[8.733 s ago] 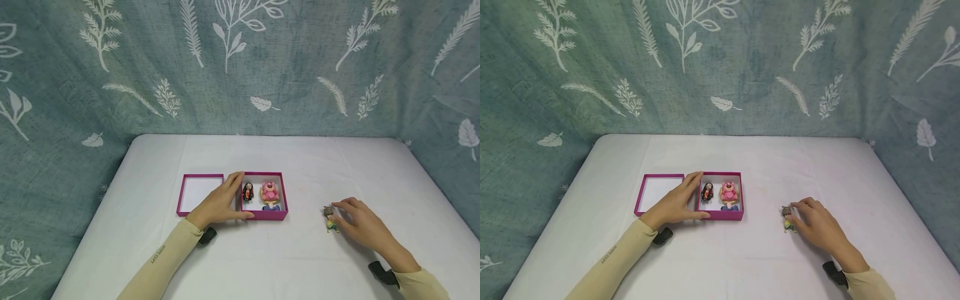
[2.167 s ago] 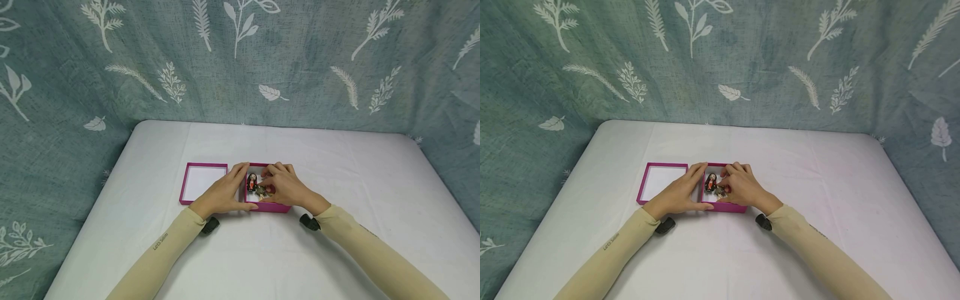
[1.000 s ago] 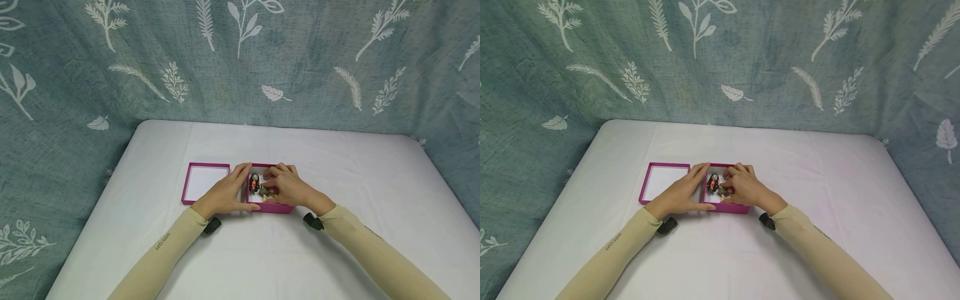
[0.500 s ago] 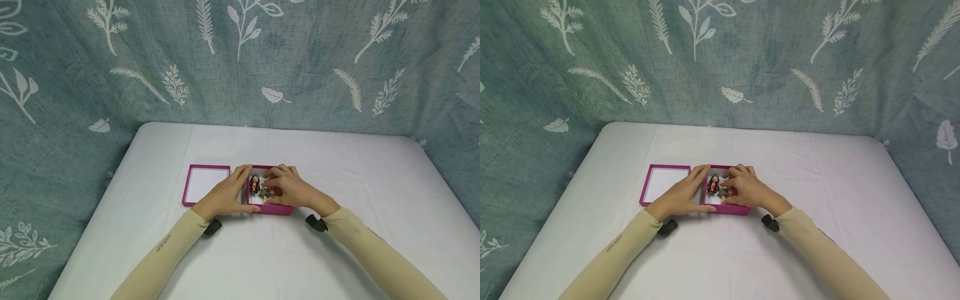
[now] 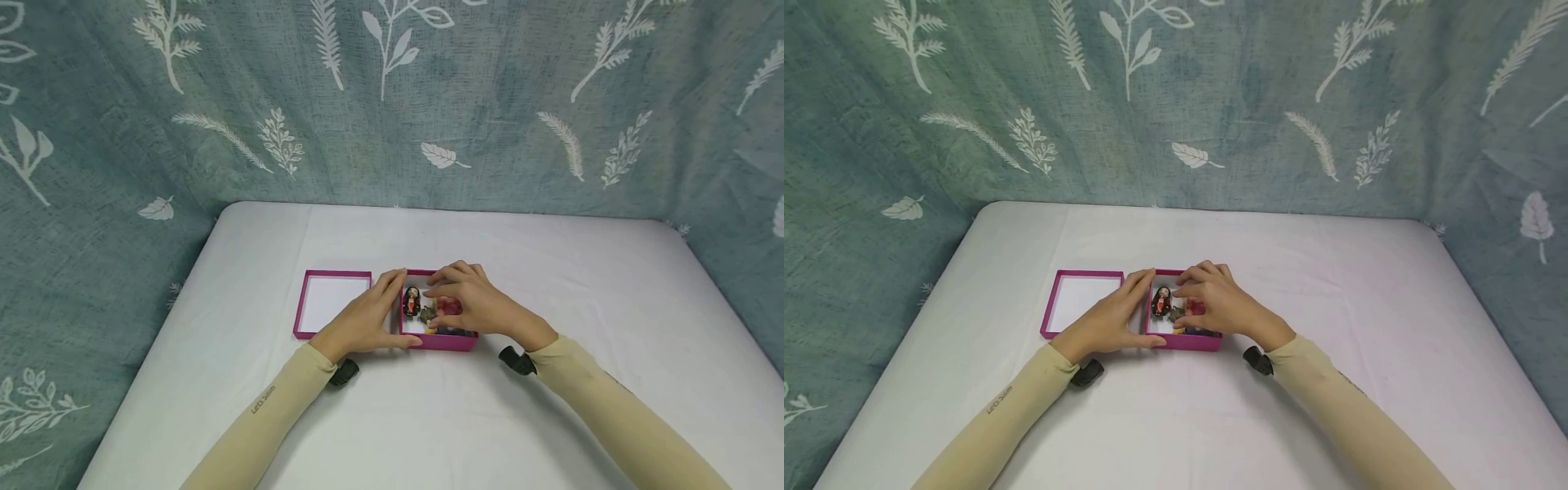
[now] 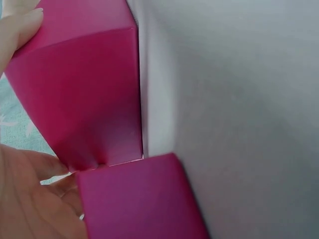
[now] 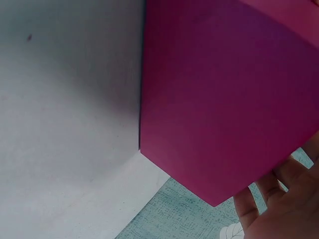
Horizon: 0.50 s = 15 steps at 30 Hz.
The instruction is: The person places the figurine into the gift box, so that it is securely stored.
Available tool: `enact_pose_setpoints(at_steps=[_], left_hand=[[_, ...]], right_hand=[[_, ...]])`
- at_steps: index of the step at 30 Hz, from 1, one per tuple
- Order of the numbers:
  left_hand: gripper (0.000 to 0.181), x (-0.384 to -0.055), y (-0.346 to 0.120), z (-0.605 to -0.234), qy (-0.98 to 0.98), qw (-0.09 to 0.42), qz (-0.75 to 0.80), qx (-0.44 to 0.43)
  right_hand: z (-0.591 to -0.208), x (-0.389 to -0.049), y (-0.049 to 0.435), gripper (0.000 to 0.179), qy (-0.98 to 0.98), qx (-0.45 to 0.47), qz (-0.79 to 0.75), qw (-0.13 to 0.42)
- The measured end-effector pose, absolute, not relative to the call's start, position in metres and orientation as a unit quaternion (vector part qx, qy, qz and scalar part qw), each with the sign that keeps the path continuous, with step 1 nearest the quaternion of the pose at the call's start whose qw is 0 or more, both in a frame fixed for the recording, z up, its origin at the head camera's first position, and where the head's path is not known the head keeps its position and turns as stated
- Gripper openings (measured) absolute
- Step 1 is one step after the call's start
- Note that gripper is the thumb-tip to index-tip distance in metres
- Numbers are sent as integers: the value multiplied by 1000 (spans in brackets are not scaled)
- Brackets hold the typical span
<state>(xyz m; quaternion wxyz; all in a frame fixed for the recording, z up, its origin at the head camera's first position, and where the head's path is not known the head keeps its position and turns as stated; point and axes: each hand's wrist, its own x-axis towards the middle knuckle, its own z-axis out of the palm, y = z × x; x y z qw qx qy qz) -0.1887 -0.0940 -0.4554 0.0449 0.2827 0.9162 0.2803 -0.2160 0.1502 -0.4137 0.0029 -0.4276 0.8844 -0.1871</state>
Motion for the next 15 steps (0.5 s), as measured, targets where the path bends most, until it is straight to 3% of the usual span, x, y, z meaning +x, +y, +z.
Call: enact_pose_setpoints(at_steps=[9,15], left_hand=[[127,-191,-98,-450,913,66,284,287],[122,-186,-124,-435,904,43,336,261]], right_hand=[[-415,-217,151,45,883,-428,-193,-3],[-407,-212,142,47,878,-439,-191,-9]])
